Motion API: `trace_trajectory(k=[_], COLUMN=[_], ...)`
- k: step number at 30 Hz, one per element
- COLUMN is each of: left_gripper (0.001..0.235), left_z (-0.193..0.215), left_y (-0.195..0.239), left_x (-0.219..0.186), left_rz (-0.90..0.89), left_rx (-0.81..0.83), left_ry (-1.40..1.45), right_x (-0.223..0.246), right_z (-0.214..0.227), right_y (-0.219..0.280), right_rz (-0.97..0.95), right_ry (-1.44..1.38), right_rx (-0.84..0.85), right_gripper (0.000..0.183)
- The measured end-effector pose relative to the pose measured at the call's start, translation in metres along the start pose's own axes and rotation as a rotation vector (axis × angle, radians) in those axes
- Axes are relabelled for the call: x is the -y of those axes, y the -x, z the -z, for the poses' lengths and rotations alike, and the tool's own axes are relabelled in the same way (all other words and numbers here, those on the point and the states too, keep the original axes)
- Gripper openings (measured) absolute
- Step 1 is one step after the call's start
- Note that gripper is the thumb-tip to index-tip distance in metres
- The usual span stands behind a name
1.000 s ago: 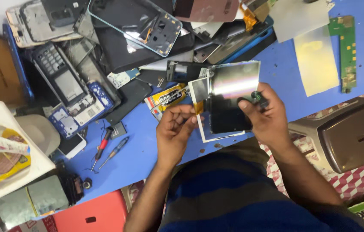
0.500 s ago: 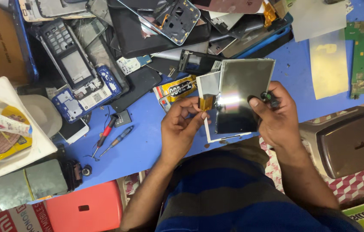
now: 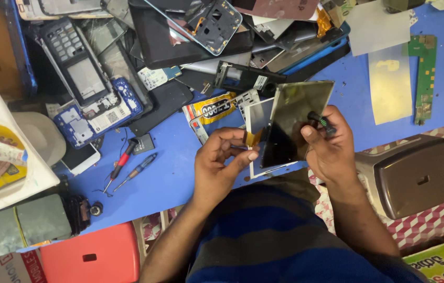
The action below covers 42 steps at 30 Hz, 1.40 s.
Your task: The person disassembles and reassembles mobile phone components on a cluttered workbench. They use a screwdriver to remove and insert screws, handle phone frames and screens, and move parts aside to access the work area.
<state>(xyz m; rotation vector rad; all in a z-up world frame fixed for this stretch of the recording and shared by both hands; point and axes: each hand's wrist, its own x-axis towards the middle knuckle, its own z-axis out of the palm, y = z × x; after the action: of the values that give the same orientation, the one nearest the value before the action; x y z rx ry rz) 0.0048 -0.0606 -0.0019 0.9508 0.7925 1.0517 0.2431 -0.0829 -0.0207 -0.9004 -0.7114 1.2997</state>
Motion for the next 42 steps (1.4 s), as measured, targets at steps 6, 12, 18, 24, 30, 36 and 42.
trace_trajectory(k=[6,12,18,24,30,36,42], left_gripper=[0.012,0.008,0.010,0.009,0.006,0.009,0.010], left_z=[0.002,0.003,0.003,0.000,-0.006,-0.016,-0.014], left_y=[0.002,-0.002,-0.002,-0.002,0.000,0.001,0.000], left_x=[0.008,0.009,0.011,0.016,0.018,0.017,0.019], left_rz=[0.031,0.182,0.241,0.275,0.277,0.231,0.218], left_rx=[-0.024,-0.064,-0.013,0.019,0.053,0.046,0.126], left_ry=[0.101,0.237,0.324,0.451,0.491,0.408,0.324], right_x=[0.003,0.006,0.006,0.009,0.016,0.011,0.009], right_z=[-0.007,-0.008,0.000,-0.005,-0.008,-0.007,-0.005], right_y=[0.007,0.007,0.010,0.010,0.009,0.010,0.012], right_rz=[-0.024,-0.078,-0.158,-0.174,-0.219,-0.171,-0.135], right_ry=[-0.001,0.028,-0.009,-0.010,-0.067,-0.053,-0.040], right_rx=[-0.015,0.016,0.120,0.154,0.198,0.202,0.145], right_gripper=[0.031,0.037,0.033,0.043,0.047,0.046,0.043])
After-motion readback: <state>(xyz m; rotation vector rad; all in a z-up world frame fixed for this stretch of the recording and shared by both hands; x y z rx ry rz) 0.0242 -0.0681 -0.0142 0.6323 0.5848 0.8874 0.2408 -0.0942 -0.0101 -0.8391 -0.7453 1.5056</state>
